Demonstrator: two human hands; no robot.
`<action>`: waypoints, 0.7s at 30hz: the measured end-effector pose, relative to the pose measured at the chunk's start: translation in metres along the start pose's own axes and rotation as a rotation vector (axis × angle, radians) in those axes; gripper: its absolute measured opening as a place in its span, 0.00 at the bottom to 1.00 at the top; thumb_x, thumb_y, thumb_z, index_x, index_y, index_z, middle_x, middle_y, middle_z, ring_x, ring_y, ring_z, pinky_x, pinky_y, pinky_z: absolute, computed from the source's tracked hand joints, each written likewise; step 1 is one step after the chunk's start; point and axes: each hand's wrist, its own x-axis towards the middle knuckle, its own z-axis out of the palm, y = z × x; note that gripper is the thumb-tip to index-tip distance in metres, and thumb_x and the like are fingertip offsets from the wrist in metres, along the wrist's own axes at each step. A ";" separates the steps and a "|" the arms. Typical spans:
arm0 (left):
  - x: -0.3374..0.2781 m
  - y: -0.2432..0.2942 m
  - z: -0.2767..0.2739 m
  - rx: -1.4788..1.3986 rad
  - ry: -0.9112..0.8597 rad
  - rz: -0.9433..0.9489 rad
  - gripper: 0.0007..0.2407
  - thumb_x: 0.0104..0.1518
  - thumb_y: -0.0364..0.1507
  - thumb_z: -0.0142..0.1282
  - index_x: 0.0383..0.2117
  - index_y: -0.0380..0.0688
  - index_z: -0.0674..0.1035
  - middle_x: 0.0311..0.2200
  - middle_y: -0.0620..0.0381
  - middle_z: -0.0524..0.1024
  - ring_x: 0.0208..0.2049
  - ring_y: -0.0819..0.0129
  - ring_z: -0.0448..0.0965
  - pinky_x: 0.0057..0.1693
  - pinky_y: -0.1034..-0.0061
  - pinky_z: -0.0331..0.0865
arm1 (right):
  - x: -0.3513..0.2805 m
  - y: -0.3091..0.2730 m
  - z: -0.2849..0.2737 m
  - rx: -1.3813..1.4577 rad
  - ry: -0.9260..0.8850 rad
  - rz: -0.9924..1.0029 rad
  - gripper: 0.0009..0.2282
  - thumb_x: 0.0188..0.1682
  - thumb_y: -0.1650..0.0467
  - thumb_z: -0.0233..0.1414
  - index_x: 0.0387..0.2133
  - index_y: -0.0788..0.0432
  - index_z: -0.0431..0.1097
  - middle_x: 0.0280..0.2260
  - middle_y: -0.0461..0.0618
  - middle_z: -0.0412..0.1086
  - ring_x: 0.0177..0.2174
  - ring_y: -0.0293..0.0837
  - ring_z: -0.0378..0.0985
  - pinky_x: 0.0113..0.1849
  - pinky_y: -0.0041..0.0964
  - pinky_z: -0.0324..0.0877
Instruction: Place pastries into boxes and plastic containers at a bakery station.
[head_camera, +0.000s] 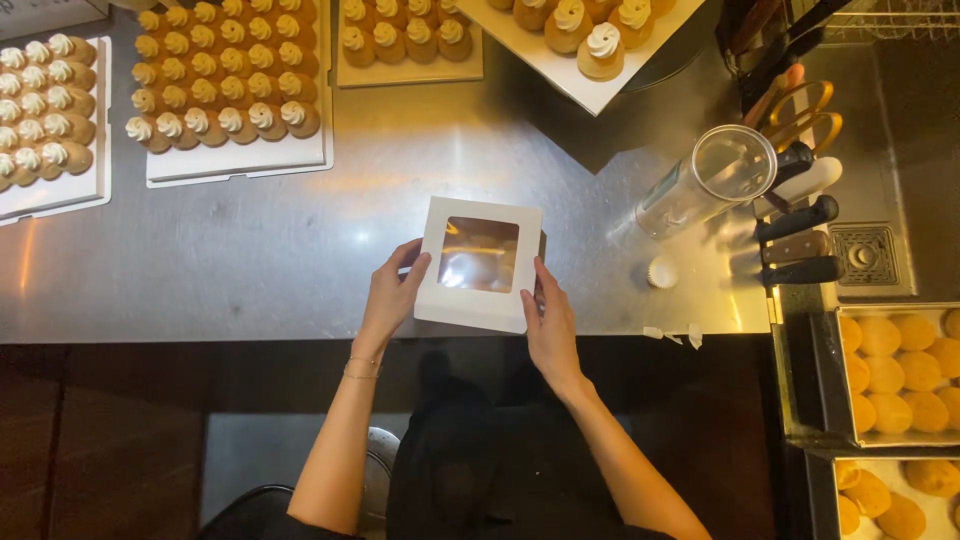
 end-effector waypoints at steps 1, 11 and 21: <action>-0.001 0.002 0.000 -0.004 -0.002 0.002 0.18 0.61 0.36 0.55 0.54 0.38 0.77 0.44 0.44 0.82 0.45 0.63 0.84 0.48 0.72 0.77 | 0.001 -0.003 -0.005 -0.003 0.003 -0.001 0.24 0.58 0.70 0.47 0.68 0.56 0.54 0.58 0.62 0.66 0.54 0.52 0.77 0.53 0.42 0.73; -0.045 -0.015 -0.032 -0.023 -0.271 0.309 0.20 0.65 0.30 0.51 0.63 0.40 0.67 0.59 0.40 0.71 0.58 0.51 0.74 0.58 0.65 0.73 | -0.039 -0.012 -0.004 -0.022 0.034 -0.057 0.24 0.56 0.75 0.47 0.67 0.55 0.54 0.55 0.64 0.69 0.49 0.50 0.77 0.47 0.40 0.74; -0.021 -0.038 -0.027 0.064 -0.220 0.535 0.19 0.64 0.27 0.54 0.63 0.49 0.72 0.58 0.43 0.74 0.63 0.48 0.71 0.57 0.62 0.73 | -0.035 -0.007 0.010 -0.187 0.187 -0.026 0.22 0.56 0.75 0.50 0.64 0.51 0.63 0.41 0.61 0.73 0.33 0.46 0.79 0.37 0.35 0.76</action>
